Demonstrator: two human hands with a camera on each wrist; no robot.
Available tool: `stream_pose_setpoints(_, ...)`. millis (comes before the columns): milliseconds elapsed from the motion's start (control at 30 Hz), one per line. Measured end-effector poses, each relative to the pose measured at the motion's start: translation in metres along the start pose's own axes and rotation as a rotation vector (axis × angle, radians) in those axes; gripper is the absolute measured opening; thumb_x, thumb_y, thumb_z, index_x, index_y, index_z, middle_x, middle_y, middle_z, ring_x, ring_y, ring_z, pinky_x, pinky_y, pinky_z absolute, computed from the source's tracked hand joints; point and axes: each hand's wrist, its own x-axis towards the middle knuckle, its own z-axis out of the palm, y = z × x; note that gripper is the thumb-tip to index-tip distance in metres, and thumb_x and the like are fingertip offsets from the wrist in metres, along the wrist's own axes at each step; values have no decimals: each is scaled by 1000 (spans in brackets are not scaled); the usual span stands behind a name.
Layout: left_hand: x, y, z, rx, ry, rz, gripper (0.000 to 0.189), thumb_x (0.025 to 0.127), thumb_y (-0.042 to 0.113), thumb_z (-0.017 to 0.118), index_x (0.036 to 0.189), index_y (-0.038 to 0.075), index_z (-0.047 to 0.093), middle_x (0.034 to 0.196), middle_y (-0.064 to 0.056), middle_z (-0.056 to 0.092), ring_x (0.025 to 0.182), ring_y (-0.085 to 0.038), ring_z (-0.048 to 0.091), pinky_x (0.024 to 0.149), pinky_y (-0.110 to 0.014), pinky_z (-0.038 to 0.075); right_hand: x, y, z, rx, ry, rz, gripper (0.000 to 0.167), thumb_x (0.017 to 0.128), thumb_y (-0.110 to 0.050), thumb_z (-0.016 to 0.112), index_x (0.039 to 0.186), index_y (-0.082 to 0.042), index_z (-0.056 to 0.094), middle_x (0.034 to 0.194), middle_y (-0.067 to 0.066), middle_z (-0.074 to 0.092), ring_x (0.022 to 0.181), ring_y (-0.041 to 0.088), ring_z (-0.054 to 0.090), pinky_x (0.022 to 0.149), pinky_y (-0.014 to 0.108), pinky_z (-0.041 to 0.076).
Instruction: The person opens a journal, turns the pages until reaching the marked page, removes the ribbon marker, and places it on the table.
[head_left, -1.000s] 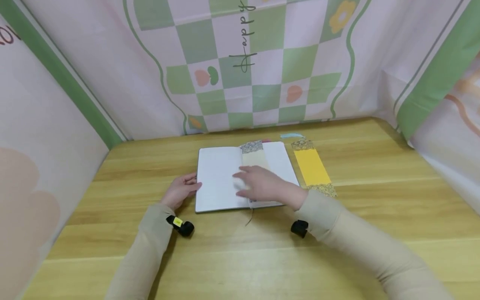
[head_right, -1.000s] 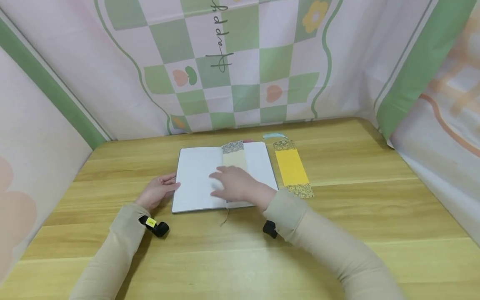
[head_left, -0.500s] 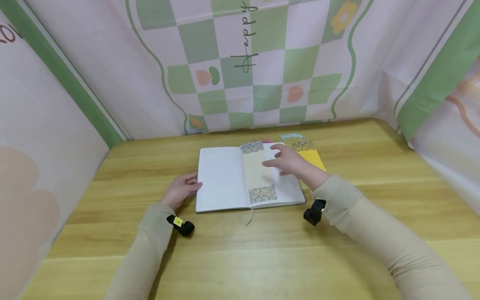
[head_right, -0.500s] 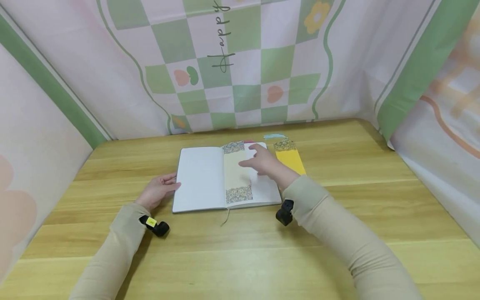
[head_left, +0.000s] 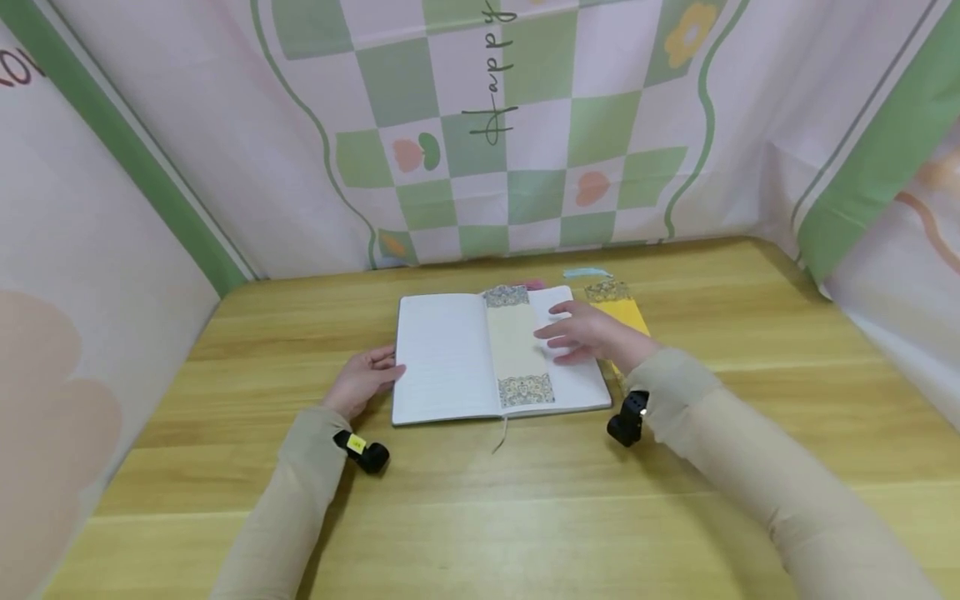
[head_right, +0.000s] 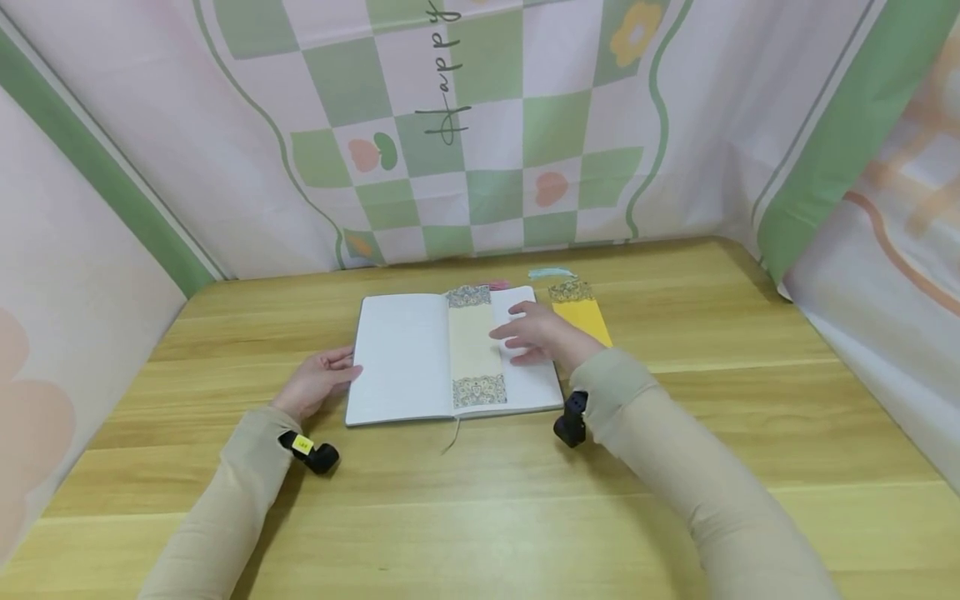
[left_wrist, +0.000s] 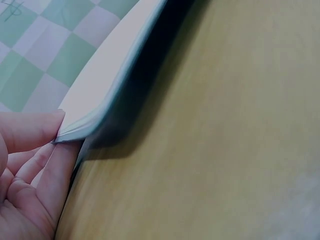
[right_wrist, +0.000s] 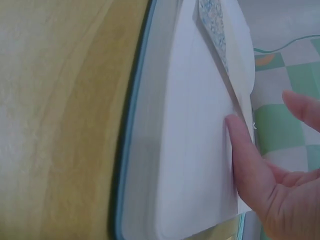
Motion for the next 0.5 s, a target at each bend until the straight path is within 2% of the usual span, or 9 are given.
stream_pose_setpoints(167,0,0,0,2,-5,2,55,93,4,57,144,1,36,122,-16,53,108,-20,53,100,-35,47,5,-3,8,-62,57,16,75,89,-15,65,149,-7,22,140,23,37,116,29,51,80,26,56)
stream_pose_setpoints(267,-1,0,0,5,-6,-2,55,93,5,57,144,2,36,123,-16,52,110,-21,53,100,-36,47,8,-5,15,-146,88,0,76,86,-16,69,147,-6,25,139,23,38,107,25,52,79,27,56)
stream_pose_setpoints(367,-1,0,0,7,-8,-2,55,94,5,57,144,2,36,124,-17,52,111,-22,52,101,-36,46,10,-5,20,-254,118,-45,80,82,-18,73,146,-3,27,145,24,32,114,30,49,93,34,51)
stream_pose_setpoints(433,0,0,0,5,-6,-4,55,93,5,57,144,2,36,123,-16,52,111,-22,53,102,-36,46,12,-5,23,-307,146,-74,82,79,-18,75,145,-2,28,149,23,27,124,34,43,105,40,41)
stream_pose_setpoints(500,0,0,0,6,-2,-4,54,93,5,57,144,2,37,122,-16,53,109,-21,53,101,-36,46,13,-4,25,-327,172,-91,84,77,-18,77,144,-1,29,150,24,27,130,37,36,111,44,32)
